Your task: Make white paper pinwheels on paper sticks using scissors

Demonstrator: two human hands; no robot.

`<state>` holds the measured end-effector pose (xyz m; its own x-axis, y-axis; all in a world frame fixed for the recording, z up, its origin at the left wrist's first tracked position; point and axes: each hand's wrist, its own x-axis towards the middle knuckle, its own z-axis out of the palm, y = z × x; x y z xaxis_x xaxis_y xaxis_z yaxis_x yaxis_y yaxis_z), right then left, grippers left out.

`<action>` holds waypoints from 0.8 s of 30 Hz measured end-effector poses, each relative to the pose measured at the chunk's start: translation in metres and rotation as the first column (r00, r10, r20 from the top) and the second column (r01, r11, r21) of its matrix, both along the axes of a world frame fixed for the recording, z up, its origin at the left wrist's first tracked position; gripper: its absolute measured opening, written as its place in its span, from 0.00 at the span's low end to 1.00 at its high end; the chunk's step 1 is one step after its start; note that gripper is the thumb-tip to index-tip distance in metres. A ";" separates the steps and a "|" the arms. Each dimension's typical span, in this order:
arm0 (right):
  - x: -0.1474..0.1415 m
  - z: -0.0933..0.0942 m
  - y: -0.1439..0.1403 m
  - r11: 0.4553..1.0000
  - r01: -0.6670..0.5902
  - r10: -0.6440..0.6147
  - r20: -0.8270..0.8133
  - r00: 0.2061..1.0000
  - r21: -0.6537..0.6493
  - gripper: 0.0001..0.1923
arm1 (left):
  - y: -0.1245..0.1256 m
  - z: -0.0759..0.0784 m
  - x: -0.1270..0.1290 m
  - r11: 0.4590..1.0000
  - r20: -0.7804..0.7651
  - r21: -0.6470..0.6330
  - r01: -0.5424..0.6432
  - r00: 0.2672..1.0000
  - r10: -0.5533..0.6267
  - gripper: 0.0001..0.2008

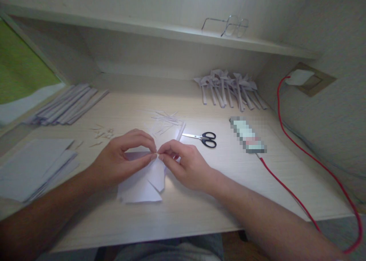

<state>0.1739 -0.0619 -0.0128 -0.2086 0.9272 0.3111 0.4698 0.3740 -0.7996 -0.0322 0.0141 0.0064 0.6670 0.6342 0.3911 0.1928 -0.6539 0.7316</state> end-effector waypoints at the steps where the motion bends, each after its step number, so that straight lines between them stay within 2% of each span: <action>1: 0.000 0.000 0.000 1.000 0.001 -0.001 -0.009 1.000 0.004 0.05 | 0.001 -0.001 0.000 0.999 0.008 0.032 0.004 1.000 -0.005 0.05; 4: -0.001 -0.002 0.000 1.000 0.026 -0.025 -0.055 0.998 0.015 0.05 | 0.001 -0.002 0.000 0.997 0.027 0.072 -0.019 0.999 0.017 0.05; 10: 0.000 -0.003 0.001 0.993 0.116 -0.117 -0.039 0.992 -0.021 0.03 | 0.000 -0.001 -0.001 0.996 0.028 0.043 -0.078 0.997 0.077 0.04; 24: -0.001 0.001 0.000 0.987 0.109 -0.114 0.038 0.993 0.115 0.03 | -0.001 -0.003 0.000 0.993 0.010 0.106 -0.055 0.998 0.054 0.06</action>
<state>0.1727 -0.0616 -0.0120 -0.1215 0.9050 0.4076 0.5481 0.4035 -0.7327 -0.0324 0.0131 0.0030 0.6294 0.6242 0.4629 0.2256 -0.7168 0.6598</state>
